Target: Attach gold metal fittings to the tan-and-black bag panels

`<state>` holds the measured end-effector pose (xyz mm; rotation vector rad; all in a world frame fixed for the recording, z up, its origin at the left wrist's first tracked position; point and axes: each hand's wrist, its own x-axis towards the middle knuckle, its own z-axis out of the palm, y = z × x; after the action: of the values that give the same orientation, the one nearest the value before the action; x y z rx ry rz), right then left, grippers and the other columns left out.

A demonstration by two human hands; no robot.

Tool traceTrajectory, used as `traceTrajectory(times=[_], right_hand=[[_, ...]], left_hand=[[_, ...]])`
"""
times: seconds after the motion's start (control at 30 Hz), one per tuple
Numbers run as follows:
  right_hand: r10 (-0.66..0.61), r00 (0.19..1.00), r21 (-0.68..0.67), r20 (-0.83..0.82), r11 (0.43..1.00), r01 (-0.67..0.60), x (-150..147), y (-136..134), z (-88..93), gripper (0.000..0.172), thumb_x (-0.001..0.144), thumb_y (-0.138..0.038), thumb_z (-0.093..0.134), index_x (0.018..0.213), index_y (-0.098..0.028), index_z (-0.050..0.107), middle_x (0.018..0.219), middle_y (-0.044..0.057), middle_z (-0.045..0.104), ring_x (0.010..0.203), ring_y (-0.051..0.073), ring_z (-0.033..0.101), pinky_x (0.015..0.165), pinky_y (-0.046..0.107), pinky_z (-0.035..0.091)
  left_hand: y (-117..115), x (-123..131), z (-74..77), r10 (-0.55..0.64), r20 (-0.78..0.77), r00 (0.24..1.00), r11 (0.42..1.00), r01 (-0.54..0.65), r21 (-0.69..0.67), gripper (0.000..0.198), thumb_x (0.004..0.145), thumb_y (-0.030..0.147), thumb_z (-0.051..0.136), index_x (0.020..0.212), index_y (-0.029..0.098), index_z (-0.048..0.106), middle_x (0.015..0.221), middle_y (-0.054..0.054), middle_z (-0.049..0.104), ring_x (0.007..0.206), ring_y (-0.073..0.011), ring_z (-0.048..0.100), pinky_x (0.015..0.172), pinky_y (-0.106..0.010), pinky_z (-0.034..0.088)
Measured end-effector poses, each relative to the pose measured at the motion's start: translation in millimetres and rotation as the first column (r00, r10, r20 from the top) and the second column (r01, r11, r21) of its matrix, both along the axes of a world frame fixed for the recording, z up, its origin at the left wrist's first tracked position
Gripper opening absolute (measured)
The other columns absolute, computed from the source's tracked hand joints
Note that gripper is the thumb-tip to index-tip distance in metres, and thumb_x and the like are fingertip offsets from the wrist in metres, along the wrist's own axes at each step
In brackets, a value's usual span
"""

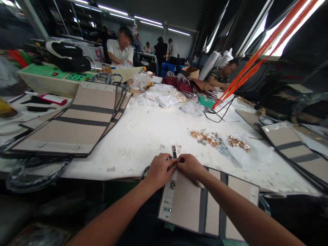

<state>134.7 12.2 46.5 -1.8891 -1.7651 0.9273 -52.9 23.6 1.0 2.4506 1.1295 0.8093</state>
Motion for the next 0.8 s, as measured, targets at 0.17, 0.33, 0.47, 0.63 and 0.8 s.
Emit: traceTrajectory(times=[0.17,0.33,0.47,0.63,0.8], right_hand=[[-0.037,0.986,-0.109,-0.161,0.994,0.02,11.8,-2.9,-2.8,0.015,0.084,-0.02,0.064,0.09,-0.018,0.078,0.053,-0.003,0.059,0.052,0.015,0.055,0.055,0.025,0.042],[-0.074,0.953,-0.169,-0.295,0.985,0.024,27.3,-8.5,-8.0,0.023,0.082,-0.02,0.062,0.1,-0.017,0.076,0.049,-0.006,0.056,0.044,0.013,0.05,0.044,0.023,0.036],[-0.092,0.943,-0.165,-0.321,0.985,0.04,31.9,-13.2,-13.4,0.022,0.08,-0.019,0.063,0.097,-0.017,0.077,0.049,-0.006,0.055,0.043,0.012,0.048,0.044,0.023,0.034],[-0.044,0.955,-0.111,-0.292,0.994,0.012,30.3,-13.5,-16.8,0.022,0.08,-0.019,0.063,0.096,-0.018,0.078,0.053,-0.006,0.056,0.046,0.011,0.047,0.051,0.023,0.036],[0.059,0.958,-0.042,-0.281,0.996,-0.074,31.5,-8.2,-17.0,0.019,0.075,-0.017,0.066,0.092,-0.019,0.076,0.067,-0.005,0.063,0.055,0.011,0.05,0.057,0.023,0.038]], left_hand=[[10.6,5.7,-1.0,0.015,0.002,1.0,1.0,-0.015,-0.014,0.016,0.094,0.026,0.076,0.108,0.03,0.082,0.113,-0.004,0.073,0.107,-0.0234,0.065,0.092,-0.04,0.051],[11.7,7.5,0.7,0.039,0.013,0.999,0.999,-0.039,-0.038,0.009,0.092,0.024,0.078,0.097,0.029,0.083,0.11,-0.002,0.074,0.106,-0.022,0.065,0.094,-0.038,0.051],[12.6,9.1,1.3,0.035,0.012,0.999,0.998,-0.034,-0.053,0.012,0.091,0.022,0.078,0.099,0.03,0.082,0.112,-0.001,0.073,0.107,-0.0214,0.065,0.095,-0.038,0.051],[12.7,9.2,5.1,-0.007,-0.043,0.999,0.999,0.004,-0.053,0.019,0.095,0.021,0.072,0.107,0.032,0.08,0.119,-0.002,0.07,0.111,-0.0231,0.063,0.095,-0.04,0.05],[13.9,9.2,8.8,-0.037,-0.062,0.997,0.997,0.033,-0.066,0.017,0.096,0.02,0.07,0.108,0.03,0.077,0.122,-0.002,0.069,0.114,-0.0242,0.063,0.095,-0.042,0.048]])
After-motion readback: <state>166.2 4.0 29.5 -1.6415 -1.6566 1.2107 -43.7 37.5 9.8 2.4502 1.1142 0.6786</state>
